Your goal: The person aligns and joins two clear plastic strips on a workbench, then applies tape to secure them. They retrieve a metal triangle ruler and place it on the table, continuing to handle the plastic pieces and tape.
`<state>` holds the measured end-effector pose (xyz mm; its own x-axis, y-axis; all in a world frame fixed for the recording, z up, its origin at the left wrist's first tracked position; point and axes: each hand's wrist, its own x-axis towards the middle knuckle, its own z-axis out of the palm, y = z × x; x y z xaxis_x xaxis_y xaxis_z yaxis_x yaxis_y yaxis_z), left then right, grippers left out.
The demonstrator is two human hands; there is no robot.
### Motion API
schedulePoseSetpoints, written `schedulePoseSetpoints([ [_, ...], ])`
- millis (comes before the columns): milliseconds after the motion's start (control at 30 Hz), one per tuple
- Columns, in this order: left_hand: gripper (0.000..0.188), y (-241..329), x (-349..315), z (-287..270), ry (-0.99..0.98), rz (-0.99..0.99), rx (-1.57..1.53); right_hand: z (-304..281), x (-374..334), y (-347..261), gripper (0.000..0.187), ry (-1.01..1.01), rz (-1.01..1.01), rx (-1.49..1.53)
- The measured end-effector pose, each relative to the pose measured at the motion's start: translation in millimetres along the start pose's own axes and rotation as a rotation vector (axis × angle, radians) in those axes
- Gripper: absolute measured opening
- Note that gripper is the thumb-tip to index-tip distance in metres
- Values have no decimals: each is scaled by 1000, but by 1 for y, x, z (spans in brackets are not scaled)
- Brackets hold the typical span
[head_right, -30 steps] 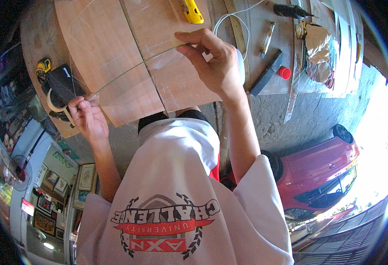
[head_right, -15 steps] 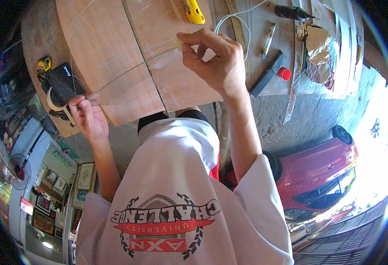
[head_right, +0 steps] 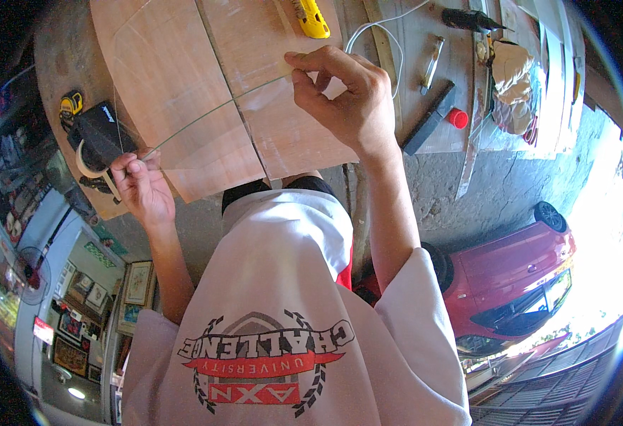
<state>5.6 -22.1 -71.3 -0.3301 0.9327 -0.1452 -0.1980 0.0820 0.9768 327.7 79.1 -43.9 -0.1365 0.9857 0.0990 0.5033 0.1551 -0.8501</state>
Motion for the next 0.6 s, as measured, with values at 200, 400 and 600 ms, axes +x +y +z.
schedulePoseSetpoints([
  [200,14,-1,-1,-1,8,-7,-6,1,-1,-2,17,5,-8,-4],
  [400,14,0,-1,2,12,-7,-10,-3,0,2,19,-44,23,28],
  [600,14,0,-1,0,2,-12,-20,-9,1,7,19,-78,-73,-13],
])
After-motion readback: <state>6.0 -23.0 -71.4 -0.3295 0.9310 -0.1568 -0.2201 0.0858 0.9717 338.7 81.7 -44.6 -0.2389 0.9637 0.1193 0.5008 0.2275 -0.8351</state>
